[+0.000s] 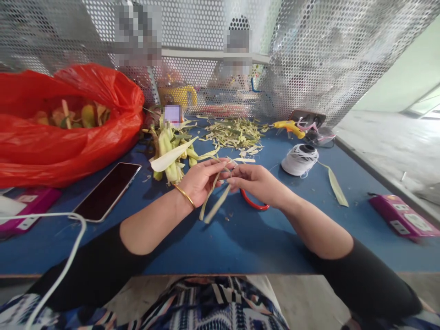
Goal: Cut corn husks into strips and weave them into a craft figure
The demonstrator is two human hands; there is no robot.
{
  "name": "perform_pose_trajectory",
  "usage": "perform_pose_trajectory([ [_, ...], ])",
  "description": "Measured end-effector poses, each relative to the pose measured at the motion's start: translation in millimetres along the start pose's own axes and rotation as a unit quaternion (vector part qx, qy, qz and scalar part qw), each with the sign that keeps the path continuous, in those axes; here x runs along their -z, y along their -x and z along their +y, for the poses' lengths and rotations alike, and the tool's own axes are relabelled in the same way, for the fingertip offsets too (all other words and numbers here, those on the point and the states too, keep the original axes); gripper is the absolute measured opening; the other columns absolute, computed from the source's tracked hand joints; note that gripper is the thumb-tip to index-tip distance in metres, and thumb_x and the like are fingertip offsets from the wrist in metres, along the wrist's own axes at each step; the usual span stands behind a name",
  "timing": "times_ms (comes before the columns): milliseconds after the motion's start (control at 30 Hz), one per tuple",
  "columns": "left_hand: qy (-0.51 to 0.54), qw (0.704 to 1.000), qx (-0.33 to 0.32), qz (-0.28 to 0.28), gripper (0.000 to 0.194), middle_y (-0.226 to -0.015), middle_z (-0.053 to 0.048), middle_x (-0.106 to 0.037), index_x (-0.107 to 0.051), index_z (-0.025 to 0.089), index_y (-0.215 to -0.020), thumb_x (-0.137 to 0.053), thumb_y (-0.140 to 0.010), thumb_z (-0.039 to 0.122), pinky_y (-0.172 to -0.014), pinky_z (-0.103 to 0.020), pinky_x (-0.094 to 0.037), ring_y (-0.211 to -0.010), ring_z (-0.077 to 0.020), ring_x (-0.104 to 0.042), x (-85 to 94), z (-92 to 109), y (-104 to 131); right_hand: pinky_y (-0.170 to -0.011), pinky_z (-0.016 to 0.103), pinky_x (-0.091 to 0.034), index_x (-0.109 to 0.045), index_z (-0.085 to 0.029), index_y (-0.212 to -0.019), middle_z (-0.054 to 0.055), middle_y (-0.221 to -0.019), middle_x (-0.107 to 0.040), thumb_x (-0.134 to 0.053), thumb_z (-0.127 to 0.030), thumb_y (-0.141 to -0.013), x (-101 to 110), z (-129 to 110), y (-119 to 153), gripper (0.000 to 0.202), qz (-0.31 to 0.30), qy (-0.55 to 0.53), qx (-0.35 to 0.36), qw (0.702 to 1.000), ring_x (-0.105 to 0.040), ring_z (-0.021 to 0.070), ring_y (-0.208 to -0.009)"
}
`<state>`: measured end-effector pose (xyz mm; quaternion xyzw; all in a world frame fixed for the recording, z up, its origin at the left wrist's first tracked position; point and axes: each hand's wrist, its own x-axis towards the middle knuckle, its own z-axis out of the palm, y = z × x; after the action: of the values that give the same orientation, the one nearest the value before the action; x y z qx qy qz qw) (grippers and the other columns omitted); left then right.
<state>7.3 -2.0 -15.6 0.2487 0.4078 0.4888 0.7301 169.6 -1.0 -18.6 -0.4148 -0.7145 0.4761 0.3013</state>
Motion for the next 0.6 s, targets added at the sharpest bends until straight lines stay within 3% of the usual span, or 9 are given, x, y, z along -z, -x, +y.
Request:
perform_pose_trajectory([
  [133, -0.022, 1.000, -0.009, -0.003, 0.009, -0.067, -0.001, -0.070, -0.069, 0.011, -0.079, -0.066, -0.077, 0.002, -0.038, -0.013, -0.040, -0.047, -0.0055, -0.059, -0.1, -1, 0, -0.065, 0.027, -0.046, -0.057, -0.019, -0.065, -0.002, -0.059, -0.061, -0.058, -0.036, -0.082, 2, -4, 1, 0.024, 0.030, 0.026, 0.010, 0.999, -0.057, 0.0120, -0.059],
  [267, -0.020, 0.999, -0.033, 0.013, 0.009, -0.068, -0.002, -0.071, -0.069, 0.011, -0.076, -0.068, -0.075, 0.003, -0.037, -0.013, -0.035, -0.045, -0.0042, -0.056, 1.0, -3, 1, -0.065, 0.027, -0.046, -0.059, -0.018, -0.070, -0.001, -0.066, -0.064, -0.062, -0.046, -0.079, -4, 0, 1, 0.029, 0.076, 0.035, -0.009, 0.996, -0.058, 0.0131, -0.064],
  [400, -0.017, 1.000, -0.023, 0.004, 0.008, -0.075, -0.004, -0.074, -0.069, 0.012, -0.076, -0.067, -0.076, 0.004, -0.037, -0.014, -0.036, -0.046, -0.0046, -0.057, 0.9, -4, 1, -0.065, 0.028, -0.047, -0.058, -0.018, -0.064, 0.000, -0.064, -0.064, -0.065, -0.052, -0.076, -14, 8, -1, 0.036, 0.010, -0.017, -0.029, 0.999, -0.059, 0.0143, -0.063],
  [500, -0.033, 0.999, -0.030, 0.009, 0.007, -0.076, -0.005, -0.074, -0.069, 0.011, -0.075, -0.068, -0.076, 0.005, -0.037, -0.013, -0.036, -0.047, -0.0045, -0.058, -0.4, -4, 1, -0.065, 0.028, -0.047, -0.056, -0.018, -0.062, 0.000, -0.064, -0.064, -0.057, -0.046, -0.082, -13, 5, 0, 0.034, 0.007, -0.017, -0.016, 1.000, -0.059, 0.0135, -0.061],
  [600, -0.053, 0.996, -0.063, 0.032, 0.007, -0.072, -0.004, -0.073, -0.068, 0.011, -0.071, -0.069, -0.075, 0.006, -0.036, -0.012, -0.034, -0.046, -0.0041, -0.057, -1.1, -5, 0, -0.062, 0.026, -0.042, -0.055, -0.018, -0.061, -0.001, -0.062, -0.062, -0.047, -0.033, -0.088, -5, -4, 2, 0.032, 0.039, 0.095, 0.004, 0.995, -0.055, 0.0120, -0.059],
])
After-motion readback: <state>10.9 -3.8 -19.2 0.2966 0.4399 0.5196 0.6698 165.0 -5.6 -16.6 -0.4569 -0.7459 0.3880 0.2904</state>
